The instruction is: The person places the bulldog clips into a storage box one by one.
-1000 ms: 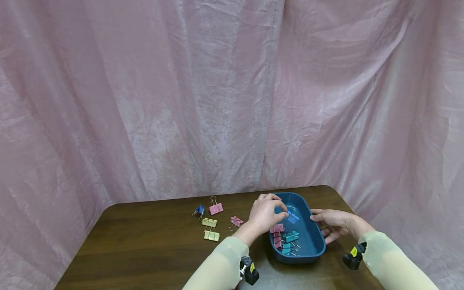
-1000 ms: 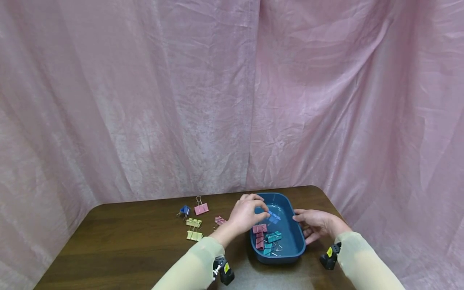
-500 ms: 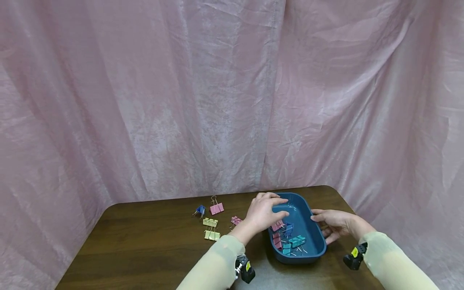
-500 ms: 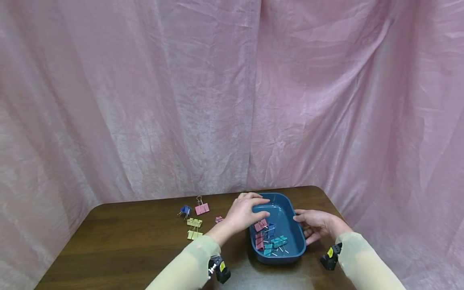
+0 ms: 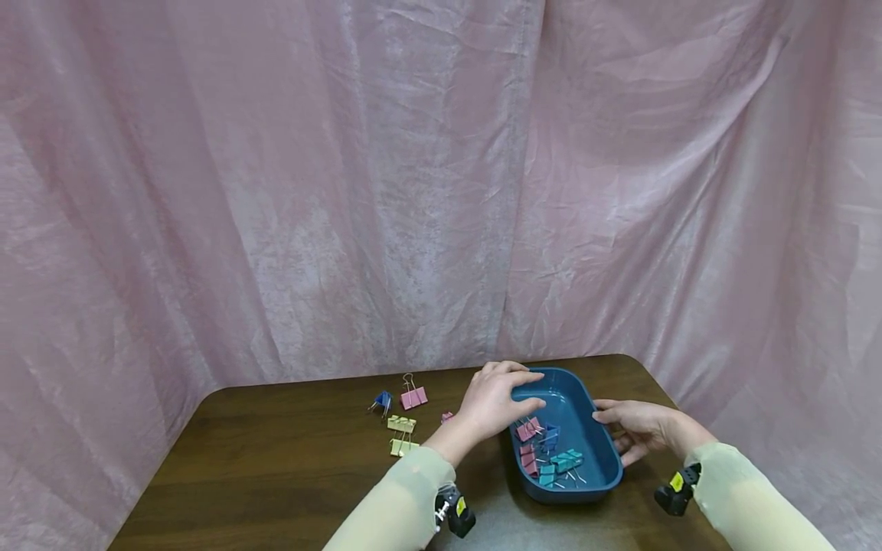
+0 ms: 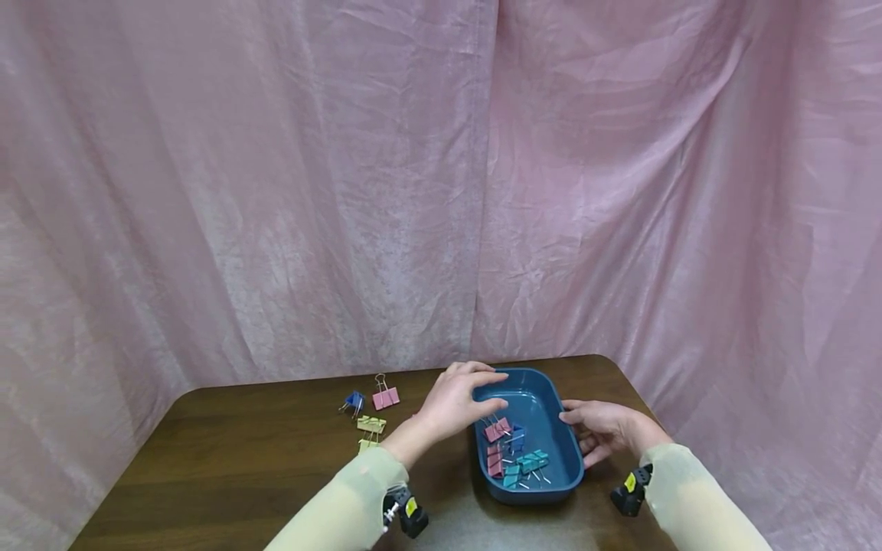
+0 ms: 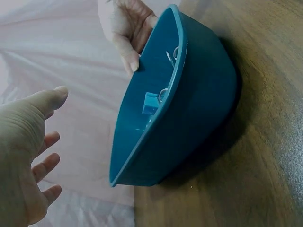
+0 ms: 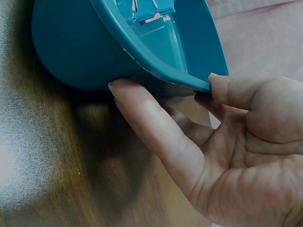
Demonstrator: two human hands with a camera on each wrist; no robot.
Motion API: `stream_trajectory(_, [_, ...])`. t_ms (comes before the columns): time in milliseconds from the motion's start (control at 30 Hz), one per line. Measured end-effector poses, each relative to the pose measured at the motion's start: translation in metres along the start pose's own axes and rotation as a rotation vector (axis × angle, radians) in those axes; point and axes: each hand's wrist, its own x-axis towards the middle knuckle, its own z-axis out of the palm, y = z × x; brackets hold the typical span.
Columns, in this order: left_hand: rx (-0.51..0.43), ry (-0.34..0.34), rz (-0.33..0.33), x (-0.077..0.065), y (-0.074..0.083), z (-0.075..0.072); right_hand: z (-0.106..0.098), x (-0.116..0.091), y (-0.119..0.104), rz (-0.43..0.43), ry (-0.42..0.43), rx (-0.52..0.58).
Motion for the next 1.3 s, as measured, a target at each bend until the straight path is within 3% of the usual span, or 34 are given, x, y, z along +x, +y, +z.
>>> stream_trajectory(633, [-0.007,0.071,0.099,-0.015,-0.011,-0.028,0.000,0.001,-0.002,-0.012,0.002,-0.013])
stream_trajectory(1300, [-0.102,0.096,0.050,-0.036,-0.027,-0.063,-0.002,0.003,0.001,-0.037,-0.055,0.001])
